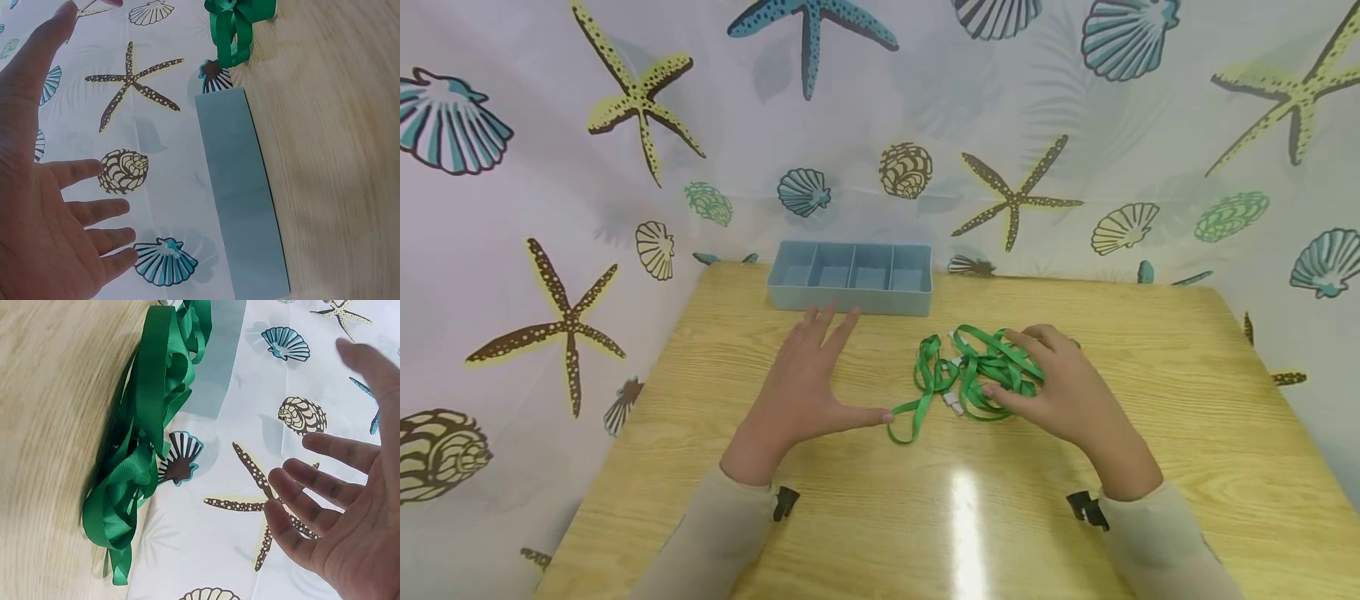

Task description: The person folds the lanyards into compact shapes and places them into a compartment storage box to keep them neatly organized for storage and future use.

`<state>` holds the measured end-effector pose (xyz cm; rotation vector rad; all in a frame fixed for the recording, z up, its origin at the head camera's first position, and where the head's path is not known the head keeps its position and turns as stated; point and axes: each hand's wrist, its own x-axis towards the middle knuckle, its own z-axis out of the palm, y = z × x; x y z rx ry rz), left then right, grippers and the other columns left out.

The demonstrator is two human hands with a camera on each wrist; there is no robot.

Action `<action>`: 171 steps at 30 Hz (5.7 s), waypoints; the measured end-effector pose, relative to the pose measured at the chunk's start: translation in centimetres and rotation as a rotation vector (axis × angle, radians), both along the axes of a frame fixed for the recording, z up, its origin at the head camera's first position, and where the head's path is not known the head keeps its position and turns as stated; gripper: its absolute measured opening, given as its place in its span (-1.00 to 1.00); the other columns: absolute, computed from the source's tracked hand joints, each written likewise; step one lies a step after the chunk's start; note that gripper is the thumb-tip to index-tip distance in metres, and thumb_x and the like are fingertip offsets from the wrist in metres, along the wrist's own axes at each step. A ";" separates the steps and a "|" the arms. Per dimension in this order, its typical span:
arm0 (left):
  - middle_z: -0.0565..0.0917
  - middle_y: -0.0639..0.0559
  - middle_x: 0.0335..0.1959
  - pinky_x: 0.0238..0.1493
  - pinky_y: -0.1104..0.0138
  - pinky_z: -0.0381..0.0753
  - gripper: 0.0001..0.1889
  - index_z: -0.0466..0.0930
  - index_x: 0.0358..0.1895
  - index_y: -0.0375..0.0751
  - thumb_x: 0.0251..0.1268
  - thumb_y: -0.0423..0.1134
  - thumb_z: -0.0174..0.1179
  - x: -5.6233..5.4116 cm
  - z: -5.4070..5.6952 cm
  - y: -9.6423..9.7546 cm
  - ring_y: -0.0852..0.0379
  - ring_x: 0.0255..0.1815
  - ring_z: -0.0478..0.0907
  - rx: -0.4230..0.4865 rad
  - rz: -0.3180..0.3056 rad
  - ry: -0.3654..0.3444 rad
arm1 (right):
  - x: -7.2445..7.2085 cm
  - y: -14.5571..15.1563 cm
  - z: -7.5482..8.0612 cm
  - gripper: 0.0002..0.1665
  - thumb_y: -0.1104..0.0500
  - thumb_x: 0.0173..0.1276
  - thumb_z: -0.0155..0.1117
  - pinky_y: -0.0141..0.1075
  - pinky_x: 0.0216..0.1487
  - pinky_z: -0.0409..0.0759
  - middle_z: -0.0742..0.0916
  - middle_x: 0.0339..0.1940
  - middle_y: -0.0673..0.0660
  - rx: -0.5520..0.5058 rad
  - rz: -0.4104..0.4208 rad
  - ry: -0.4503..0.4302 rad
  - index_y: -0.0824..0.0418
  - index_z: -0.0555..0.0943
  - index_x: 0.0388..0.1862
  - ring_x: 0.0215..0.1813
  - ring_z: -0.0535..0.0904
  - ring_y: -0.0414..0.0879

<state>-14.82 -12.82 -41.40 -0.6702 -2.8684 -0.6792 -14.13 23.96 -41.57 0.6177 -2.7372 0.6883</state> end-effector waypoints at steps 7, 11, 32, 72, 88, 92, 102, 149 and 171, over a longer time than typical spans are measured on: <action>0.09 -0.20 0.75 0.70 -0.25 0.05 0.37 0.07 0.75 0.03 -0.11 0.63 0.43 0.0 -0.7 0.9 -0.30 0.79 -0.09 0.033 -0.033 0.003 | -0.3 -0.4 -0.6 -0.38 -0.05 0.19 0.69 0.17 -0.01 0.68 0.74 0.08 0.28 0.102 0.006 0.146 0.28 0.76 0.12 0.03 0.70 0.24; 0.16 -0.23 0.72 0.64 -0.31 0.13 0.33 0.13 0.73 0.00 -0.09 0.59 0.46 0.1 -0.9 1.4 -0.33 0.77 -0.02 0.055 -0.042 0.013 | -0.5 -0.8 -1.1 -0.50 -0.02 0.23 0.67 0.18 0.02 0.64 0.74 0.06 0.25 0.111 0.032 0.154 0.28 0.79 0.01 0.01 0.69 0.22; 0.32 -0.11 0.67 0.49 -0.22 0.46 0.30 -0.07 0.77 0.11 0.06 0.41 0.53 -0.1 -2.3 3.0 -0.21 0.61 0.37 0.115 -0.096 -0.045 | -0.9 -4.1 -2.9 -0.77 0.16 0.25 0.65 -0.26 -0.29 0.55 0.69 -0.30 0.07 0.154 0.116 0.007 0.24 0.84 -0.18 -0.33 0.49 -0.16; 0.37 0.03 0.65 0.54 -0.03 0.47 0.37 -0.15 0.76 0.28 -0.07 0.55 0.49 0.9 -3.4 4.8 -0.03 0.62 0.37 0.145 -0.211 -0.098 | -1.4 -5.2 -4.8 -0.66 -0.14 0.31 0.59 -0.27 -0.42 0.56 0.70 -0.32 -0.06 0.368 0.035 -0.219 0.08 0.84 -0.19 -0.38 0.56 -0.20; 0.36 0.06 0.64 0.53 -0.05 0.48 0.33 -0.11 0.76 0.25 -0.02 0.56 0.46 0.8 -3.5 4.9 -0.03 0.61 0.39 0.146 -0.228 -0.110 | -1.7 -5.4 -4.6 -0.99 0.22 0.35 0.49 -0.21 -0.42 0.64 0.78 -0.30 0.02 0.359 0.046 -0.215 0.12 0.81 -0.28 -0.35 0.68 -0.13; 0.37 0.08 0.63 0.53 -0.03 0.48 0.32 -0.10 0.76 0.26 -0.03 0.56 0.46 0.8 -3.7 4.9 -0.01 0.61 0.39 0.148 -0.228 -0.110 | -1.9 -5.4 -4.8 -0.91 0.25 0.37 0.44 -0.28 -0.44 0.58 0.78 -0.37 -0.02 0.345 0.043 -0.236 0.09 0.77 -0.34 -0.44 0.56 -0.21; 0.29 0.11 0.67 0.48 -0.04 0.53 0.32 -0.14 0.75 0.36 -0.03 0.55 0.47 0.7 -3.8 5.0 -0.01 0.61 0.38 0.161 -0.229 -0.107 | -1.9 -5.4 -4.4 -0.83 0.31 0.29 0.43 -0.31 -0.48 0.49 0.72 -0.48 -0.04 0.290 0.066 -0.208 0.15 0.73 -0.14 -0.54 0.44 -0.22; 0.79 0.07 -0.18 -0.13 0.28 0.69 -0.69 0.76 0.14 -0.15 0.46 -0.10 0.41 -0.4 -2.4 8.4 0.21 -0.28 0.63 0.165 -0.338 0.283 | -0.8 -6.3 0.7 -0.26 0.27 0.12 0.59 0.30 0.39 0.35 0.81 -0.41 -0.06 -0.286 0.128 0.098 0.19 0.57 0.32 -0.26 0.75 -0.03; 0.85 0.07 -0.19 -0.13 0.30 0.72 -0.82 0.82 0.00 -0.19 0.55 -0.19 0.32 -0.6 -1.6 8.9 0.18 -0.21 0.78 0.236 -0.299 0.398 | -1.0 -6.3 0.5 -0.73 0.24 0.34 0.52 -0.08 -0.06 0.56 0.76 -0.09 0.04 -0.275 0.236 0.185 0.13 0.79 0.02 -0.13 0.64 -0.10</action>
